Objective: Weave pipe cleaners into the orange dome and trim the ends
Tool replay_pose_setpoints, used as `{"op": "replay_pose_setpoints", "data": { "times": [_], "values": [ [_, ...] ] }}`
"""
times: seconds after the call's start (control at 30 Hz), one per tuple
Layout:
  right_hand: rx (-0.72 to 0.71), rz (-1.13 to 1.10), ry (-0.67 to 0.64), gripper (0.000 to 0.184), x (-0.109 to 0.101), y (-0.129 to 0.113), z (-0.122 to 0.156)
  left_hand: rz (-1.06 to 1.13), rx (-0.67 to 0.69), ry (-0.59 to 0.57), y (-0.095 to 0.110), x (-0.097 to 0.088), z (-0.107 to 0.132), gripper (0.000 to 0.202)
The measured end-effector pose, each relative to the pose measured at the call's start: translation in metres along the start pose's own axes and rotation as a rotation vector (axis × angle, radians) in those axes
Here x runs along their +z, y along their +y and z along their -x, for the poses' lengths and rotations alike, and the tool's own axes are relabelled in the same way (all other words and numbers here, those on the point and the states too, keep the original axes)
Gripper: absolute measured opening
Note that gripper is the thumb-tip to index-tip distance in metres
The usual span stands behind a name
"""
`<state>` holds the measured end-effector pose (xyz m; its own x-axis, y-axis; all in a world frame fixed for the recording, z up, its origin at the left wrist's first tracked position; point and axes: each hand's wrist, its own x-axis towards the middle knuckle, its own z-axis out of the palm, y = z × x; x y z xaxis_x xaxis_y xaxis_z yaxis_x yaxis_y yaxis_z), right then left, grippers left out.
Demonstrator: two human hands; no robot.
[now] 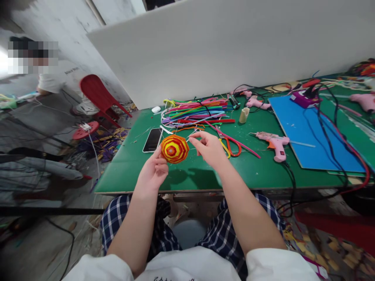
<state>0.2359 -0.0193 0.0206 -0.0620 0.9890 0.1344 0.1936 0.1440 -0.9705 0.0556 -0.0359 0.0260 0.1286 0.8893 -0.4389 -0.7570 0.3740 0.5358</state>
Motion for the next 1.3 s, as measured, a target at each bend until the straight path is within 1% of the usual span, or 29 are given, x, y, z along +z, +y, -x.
{"op": "replay_pose_setpoints", "data": {
  "times": [0.07,0.13,0.23,0.33,0.43,0.57,0.63,0.67,0.8,0.9,0.97,1.07,1.13,1.2,1.3],
  "values": [
    [0.051,0.064,-0.102,0.03,-0.001,0.008,-0.004,0.113,-0.059,-0.016,0.0,-0.003,-0.006,0.016],
    [0.087,0.139,-0.187,0.03,-0.003,0.016,-0.008,0.183,-0.116,-0.003,-0.002,-0.006,-0.014,0.02],
    [0.15,0.193,-0.26,0.03,-0.003,0.024,-0.013,0.218,-0.178,0.047,-0.006,-0.009,-0.025,0.021],
    [0.219,0.158,-0.317,0.03,-0.001,0.029,-0.016,0.218,-0.213,0.07,-0.01,-0.011,-0.033,0.02],
    [0.257,0.091,-0.342,0.029,0.002,0.034,-0.02,0.215,-0.212,0.063,-0.009,-0.015,-0.036,0.02],
    [0.308,0.006,-0.285,0.026,0.003,0.046,-0.025,0.186,-0.197,0.006,-0.003,-0.023,-0.031,0.022],
    [0.316,-0.014,-0.261,0.026,0.004,0.051,-0.027,0.11,-0.159,-0.022,-0.001,-0.029,-0.028,0.025],
    [0.314,-0.019,-0.253,0.026,0.004,0.054,-0.028,0.058,-0.116,-0.027,-0.001,-0.032,-0.026,0.025],
    [0.29,-0.048,-0.232,0.026,0.007,0.057,-0.03,-0.201,0.102,0.031,-0.008,-0.04,-0.024,0.023],
    [0.256,-0.075,-0.224,0.027,0.009,0.057,-0.03,-0.406,0.244,0.067,-0.016,-0.039,-0.023,0.033],
    [0.236,-0.087,-0.226,0.027,0.011,0.055,-0.029,-0.48,0.298,0.077,-0.02,-0.036,-0.024,0.042],
    [0.221,-0.099,-0.24,0.024,0.014,0.052,-0.028,-0.514,0.29,0.095,-0.024,-0.032,-0.027,0.056],
    [0.218,-0.107,-0.254,0.023,0.016,0.05,-0.027,-0.505,0.282,0.084,-0.026,-0.029,-0.029,0.059],
    [0.215,-0.115,-0.268,0.023,0.018,0.049,-0.026,-0.462,0.275,0.071,-0.027,-0.028,-0.032,0.056],
    [0.207,-0.125,-0.279,0.024,0.02,0.049,-0.026,-0.368,0.215,0.062,-0.027,-0.029,-0.035,0.046]
  ]
}}
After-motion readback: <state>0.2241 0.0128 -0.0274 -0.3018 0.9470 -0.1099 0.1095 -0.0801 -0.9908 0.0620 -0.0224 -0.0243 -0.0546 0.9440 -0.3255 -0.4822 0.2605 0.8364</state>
